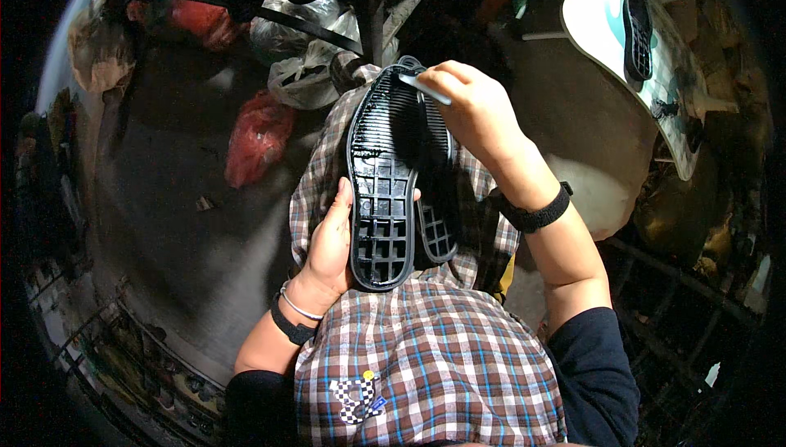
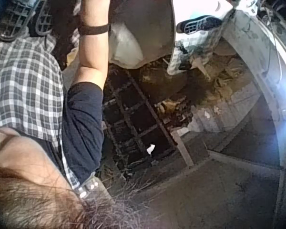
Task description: Applying liquid adhesive or primer onto the bottom surfaces of black shoe outsoles using a small brush tool.
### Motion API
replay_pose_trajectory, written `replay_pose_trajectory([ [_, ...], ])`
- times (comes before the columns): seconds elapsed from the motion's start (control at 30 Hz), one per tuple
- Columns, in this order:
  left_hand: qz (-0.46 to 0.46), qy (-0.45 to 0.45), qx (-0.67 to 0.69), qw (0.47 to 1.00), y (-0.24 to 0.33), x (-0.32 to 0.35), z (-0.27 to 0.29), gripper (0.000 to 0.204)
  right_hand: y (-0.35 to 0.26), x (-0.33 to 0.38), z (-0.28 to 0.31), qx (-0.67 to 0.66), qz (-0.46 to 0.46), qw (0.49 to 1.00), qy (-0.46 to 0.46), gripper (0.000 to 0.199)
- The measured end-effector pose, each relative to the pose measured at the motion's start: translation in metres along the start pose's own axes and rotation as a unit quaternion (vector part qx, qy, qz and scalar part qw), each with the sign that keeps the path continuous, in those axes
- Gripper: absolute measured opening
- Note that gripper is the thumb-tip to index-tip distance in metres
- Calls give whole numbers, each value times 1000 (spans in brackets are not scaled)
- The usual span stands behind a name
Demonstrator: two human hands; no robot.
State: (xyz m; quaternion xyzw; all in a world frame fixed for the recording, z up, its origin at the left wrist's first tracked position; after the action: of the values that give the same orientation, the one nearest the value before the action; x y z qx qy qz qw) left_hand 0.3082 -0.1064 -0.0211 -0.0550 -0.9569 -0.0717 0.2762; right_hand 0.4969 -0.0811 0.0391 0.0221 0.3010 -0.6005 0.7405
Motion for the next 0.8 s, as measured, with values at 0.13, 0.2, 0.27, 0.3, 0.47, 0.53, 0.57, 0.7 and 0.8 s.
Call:
replay_pose_trajectory([
  [0.13,5,6,-17,1000,-4,-3,3,65,6,-7,-1,41,-56,997,-46,14],
  [0.2,11,48,20,999,-8,-4,13,67,7,-14,9,51,-67,996,-36,5],
  [0.27,14,46,21,999,-9,-4,15,66,12,-17,18,52,-86,993,-66,7],
  [0.3,6,54,5,999,-8,-4,13,67,13,-20,27,7,-73,995,-61,10],
  [0.47,-10,5,-87,996,4,-8,-13,70,86,40,90,-117,-237,946,185,19],
  [0.53,-11,-42,-125,991,11,-7,-36,69,111,54,119,-148,-296,903,275,24],
  [0.57,-23,-68,-132,989,14,-7,-49,69,132,65,131,-140,-311,897,281,25],
  [0.7,-57,-150,-95,982,22,-13,-76,72,174,63,178,23,-322,898,298,28],
  [0.8,-80,-153,-28,985,26,-12,-67,69,196,36,197,146,-294,911,249,31],
])
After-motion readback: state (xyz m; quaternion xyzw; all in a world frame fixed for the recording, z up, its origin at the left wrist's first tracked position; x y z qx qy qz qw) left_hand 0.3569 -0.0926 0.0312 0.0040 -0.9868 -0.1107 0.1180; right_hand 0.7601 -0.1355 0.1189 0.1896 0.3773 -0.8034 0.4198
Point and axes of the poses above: each hand's wrist, its own x-axis away from the middle knuckle, its own z-axis out of the back of the hand, y = z × x, the point moved 8 cm from there along -x, towards the middle knuckle, and after that the axes turned 15 degrees about z, right-handed, at the moved point
